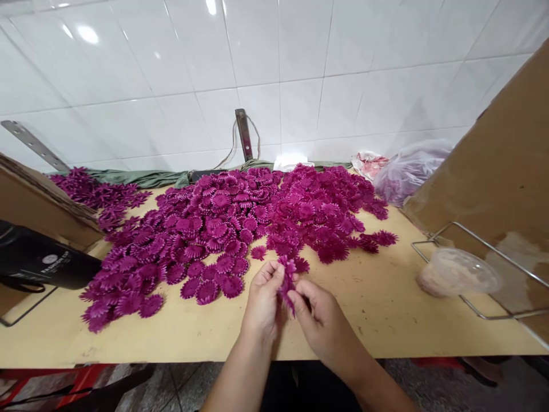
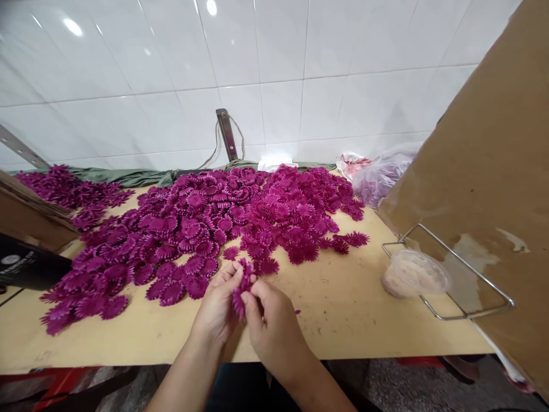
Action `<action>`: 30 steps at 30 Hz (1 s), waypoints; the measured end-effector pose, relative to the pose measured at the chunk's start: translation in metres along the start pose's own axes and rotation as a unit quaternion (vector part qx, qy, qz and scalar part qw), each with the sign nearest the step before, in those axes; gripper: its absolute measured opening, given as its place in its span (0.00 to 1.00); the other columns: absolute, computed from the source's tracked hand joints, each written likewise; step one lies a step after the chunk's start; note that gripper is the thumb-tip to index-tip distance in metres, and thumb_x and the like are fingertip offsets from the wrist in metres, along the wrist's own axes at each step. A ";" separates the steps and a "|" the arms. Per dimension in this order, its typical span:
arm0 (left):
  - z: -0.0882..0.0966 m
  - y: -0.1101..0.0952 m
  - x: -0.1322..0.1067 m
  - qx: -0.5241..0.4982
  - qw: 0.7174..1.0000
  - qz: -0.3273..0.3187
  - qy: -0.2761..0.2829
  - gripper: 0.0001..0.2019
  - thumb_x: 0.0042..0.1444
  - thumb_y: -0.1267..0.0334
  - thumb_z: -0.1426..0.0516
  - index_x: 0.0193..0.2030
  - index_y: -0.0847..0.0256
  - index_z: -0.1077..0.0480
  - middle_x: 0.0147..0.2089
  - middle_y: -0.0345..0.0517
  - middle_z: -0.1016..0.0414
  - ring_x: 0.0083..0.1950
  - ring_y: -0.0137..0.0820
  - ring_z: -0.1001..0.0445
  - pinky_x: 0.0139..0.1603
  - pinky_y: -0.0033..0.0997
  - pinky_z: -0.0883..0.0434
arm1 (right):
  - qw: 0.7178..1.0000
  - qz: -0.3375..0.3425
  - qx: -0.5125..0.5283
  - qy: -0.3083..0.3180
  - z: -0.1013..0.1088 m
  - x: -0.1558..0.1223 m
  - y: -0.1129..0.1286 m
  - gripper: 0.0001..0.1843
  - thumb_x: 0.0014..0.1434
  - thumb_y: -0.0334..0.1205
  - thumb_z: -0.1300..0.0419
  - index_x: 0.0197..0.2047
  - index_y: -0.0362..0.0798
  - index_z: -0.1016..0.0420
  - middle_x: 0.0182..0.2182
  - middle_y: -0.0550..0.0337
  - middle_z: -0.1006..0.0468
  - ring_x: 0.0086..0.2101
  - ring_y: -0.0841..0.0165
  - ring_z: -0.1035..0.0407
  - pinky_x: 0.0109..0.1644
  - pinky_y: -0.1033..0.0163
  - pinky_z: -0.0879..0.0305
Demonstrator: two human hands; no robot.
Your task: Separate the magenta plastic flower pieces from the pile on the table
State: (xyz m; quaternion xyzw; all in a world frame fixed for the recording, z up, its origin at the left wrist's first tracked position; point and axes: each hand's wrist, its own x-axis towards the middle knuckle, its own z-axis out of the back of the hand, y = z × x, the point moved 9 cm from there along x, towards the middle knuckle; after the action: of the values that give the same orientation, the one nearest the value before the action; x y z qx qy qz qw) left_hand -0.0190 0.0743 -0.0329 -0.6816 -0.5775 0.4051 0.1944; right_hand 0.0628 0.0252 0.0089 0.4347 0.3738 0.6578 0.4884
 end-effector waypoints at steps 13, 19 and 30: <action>-0.006 0.005 -0.015 0.007 0.997 0.071 0.033 0.02 0.54 0.70 0.45 0.31 0.65 0.32 0.22 0.42 0.26 0.21 0.23 0.29 0.23 0.20 0.34 | 0.964 -0.039 -0.140 -0.225 0.123 0.045 -0.022 0.25 0.51 0.50 0.40 0.49 0.47 0.30 0.44 0.46 0.28 0.41 0.56 0.33 0.45 0.47 0.37; -0.014 0.024 -0.011 0.022 0.991 0.094 0.094 0.08 0.51 0.61 0.42 0.32 0.65 0.30 0.22 0.42 0.26 0.22 0.24 0.29 0.23 0.21 0.36 | 0.997 -0.067 0.022 -0.008 0.050 0.034 -0.027 0.15 0.57 0.49 0.47 0.41 0.49 0.27 0.35 0.54 0.23 0.36 0.63 0.28 0.39 0.57 0.32; -0.025 0.011 -0.019 0.191 0.970 -0.025 0.146 0.21 0.38 0.55 0.34 0.38 0.63 0.27 0.36 0.46 0.23 0.38 0.30 0.27 0.39 0.27 0.33 | 0.994 -0.081 0.001 -0.072 0.045 0.026 -0.032 0.06 0.52 0.36 0.45 0.33 0.48 0.29 0.31 0.56 0.23 0.32 0.64 0.29 0.37 0.59 0.34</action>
State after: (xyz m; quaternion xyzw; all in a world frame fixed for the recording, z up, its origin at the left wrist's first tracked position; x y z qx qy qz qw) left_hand 0.0074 0.0584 -0.0194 -0.6688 -0.4716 0.3993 0.4133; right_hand 0.1113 0.0614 0.0000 0.4497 0.3724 0.5826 0.5655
